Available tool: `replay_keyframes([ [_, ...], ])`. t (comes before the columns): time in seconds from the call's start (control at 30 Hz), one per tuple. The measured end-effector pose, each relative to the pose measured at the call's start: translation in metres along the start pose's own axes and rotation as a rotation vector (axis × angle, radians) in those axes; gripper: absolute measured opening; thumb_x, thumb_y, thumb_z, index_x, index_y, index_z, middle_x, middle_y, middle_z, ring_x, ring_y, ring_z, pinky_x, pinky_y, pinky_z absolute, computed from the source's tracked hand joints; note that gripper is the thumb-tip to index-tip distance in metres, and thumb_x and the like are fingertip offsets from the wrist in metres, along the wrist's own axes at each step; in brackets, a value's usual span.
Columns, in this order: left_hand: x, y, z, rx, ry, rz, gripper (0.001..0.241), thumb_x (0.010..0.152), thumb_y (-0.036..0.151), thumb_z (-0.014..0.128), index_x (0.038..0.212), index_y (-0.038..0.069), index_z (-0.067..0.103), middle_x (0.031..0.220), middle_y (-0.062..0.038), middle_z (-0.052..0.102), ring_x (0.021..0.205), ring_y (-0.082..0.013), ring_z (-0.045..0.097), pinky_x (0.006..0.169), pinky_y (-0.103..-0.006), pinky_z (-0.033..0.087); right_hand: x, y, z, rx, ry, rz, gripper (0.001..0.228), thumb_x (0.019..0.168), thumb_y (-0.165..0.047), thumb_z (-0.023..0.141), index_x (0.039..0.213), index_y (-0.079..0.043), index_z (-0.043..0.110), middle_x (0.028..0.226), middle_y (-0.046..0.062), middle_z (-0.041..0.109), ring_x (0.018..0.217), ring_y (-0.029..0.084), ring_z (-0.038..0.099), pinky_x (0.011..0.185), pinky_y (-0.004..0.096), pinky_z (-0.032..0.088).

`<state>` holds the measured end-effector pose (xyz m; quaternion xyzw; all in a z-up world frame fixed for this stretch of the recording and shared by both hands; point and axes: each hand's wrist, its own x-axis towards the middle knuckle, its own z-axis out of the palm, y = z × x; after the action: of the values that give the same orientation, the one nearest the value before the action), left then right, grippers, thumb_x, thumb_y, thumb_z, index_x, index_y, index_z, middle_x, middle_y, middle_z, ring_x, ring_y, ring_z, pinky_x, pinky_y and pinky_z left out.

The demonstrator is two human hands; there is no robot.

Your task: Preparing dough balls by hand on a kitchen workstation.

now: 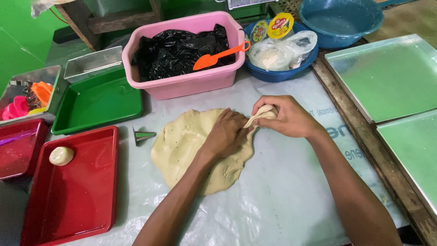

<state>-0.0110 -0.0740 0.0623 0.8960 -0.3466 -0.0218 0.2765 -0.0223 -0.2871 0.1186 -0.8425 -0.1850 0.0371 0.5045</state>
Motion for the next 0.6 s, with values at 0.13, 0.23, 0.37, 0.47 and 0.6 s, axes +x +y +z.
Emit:
replay_keyframes([
  [0.13,-0.002,0.002,-0.003,-0.045,0.011,-0.006,0.019,0.100,0.023,0.053,0.103,0.013,0.069,0.108,-0.010,0.070,0.125,-0.0331,0.058,0.122,-0.0595,0.023,0.005,0.025,-0.007,0.208,0.042,0.009,0.025,0.073,0.008,0.075,0.095,-0.003,0.074,0.076,0.007,0.066,0.066,0.013,0.063,0.055,0.026,0.056],
  [0.23,-0.003,0.007,-0.006,-0.076,0.018,-0.011,0.027,0.103,0.028,0.051,0.112,0.012,0.072,0.109,-0.011,0.072,0.126,-0.0328,0.059,0.123,-0.0585,0.022,0.009,0.052,-0.030,0.434,0.214,-0.062,0.030,0.079,0.005,0.077,0.107,0.001,0.069,0.086,0.011,0.065,0.070,0.014,0.065,0.056,0.026,0.060],
  [0.37,-0.002,0.001,-0.002,-0.127,0.028,-0.030,0.024,0.097,0.024,0.056,0.108,0.011,0.072,0.109,-0.012,0.073,0.125,-0.0344,0.059,0.123,-0.0596,0.022,0.002,0.034,-0.046,0.835,0.198,-0.133,0.045,0.086,-0.006,0.063,0.131,-0.004,0.055,0.110,0.017,0.067,0.079,0.018,0.070,0.054,0.021,0.058],
  [0.47,-0.002,0.001,-0.002,-0.165,0.032,-0.037,0.027,0.089,0.027,0.062,0.106,0.008,0.073,0.108,-0.015,0.073,0.124,-0.0364,0.060,0.123,-0.0601,0.022,0.006,0.032,-0.031,1.073,0.160,-0.064,0.046,0.087,-0.014,0.059,0.132,-0.001,0.057,0.118,0.026,0.069,0.089,0.028,0.075,0.061,0.028,0.064],
  [0.6,0.000,-0.003,0.006,-0.135,0.050,-0.030,0.039,0.081,0.035,0.066,0.106,0.005,0.071,0.106,-0.017,0.071,0.124,-0.0358,0.060,0.123,-0.0586,0.024,0.019,0.058,-0.002,1.168,0.201,0.142,0.034,0.089,-0.017,0.062,0.112,0.007,0.067,0.098,0.028,0.076,0.090,0.033,0.079,0.074,0.037,0.068],
])
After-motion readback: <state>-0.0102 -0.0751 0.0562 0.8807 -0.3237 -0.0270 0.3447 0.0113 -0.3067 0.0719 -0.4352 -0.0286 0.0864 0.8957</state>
